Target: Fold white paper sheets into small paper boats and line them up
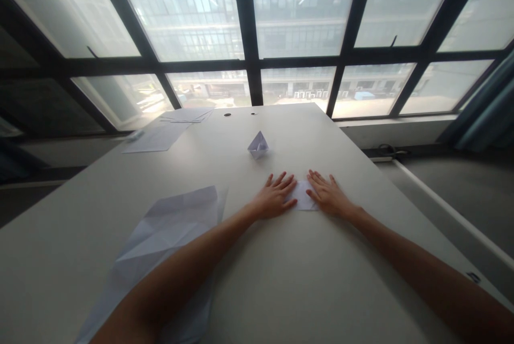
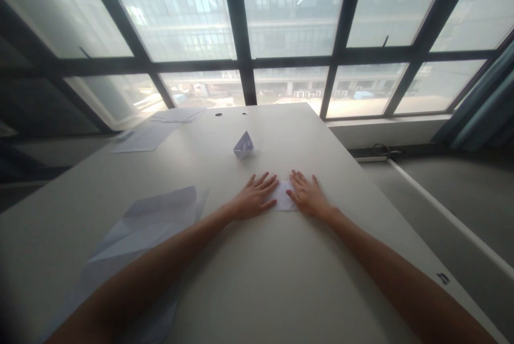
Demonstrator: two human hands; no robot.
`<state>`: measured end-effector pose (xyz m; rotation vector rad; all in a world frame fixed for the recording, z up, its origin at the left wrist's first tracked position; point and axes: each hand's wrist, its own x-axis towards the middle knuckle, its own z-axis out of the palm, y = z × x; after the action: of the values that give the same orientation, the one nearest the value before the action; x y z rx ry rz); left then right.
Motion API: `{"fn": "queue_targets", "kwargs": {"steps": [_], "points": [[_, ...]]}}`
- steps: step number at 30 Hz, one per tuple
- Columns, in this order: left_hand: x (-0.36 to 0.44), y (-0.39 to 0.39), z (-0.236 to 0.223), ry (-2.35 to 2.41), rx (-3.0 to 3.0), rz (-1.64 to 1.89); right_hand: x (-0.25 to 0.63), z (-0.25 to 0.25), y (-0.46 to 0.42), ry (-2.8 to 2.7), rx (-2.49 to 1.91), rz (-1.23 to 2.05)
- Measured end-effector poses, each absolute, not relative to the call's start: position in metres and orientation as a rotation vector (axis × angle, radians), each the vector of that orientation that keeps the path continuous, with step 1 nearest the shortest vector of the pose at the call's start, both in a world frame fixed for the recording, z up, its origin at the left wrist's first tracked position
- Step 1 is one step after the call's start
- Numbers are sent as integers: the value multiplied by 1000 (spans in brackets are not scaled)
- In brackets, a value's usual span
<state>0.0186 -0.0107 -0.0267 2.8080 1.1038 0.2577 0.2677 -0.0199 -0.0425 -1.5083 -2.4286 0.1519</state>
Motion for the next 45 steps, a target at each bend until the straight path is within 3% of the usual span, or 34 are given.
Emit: {"fn": "queue_targets", "kwargs": {"steps": [9, 45], "points": [[19, -13, -22, 1076, 2794, 274, 260, -30, -24, -2389, -1253, 252], [19, -15, -20, 1077, 2759, 299, 256, -32, -27, -2542, -1294, 288]]}}
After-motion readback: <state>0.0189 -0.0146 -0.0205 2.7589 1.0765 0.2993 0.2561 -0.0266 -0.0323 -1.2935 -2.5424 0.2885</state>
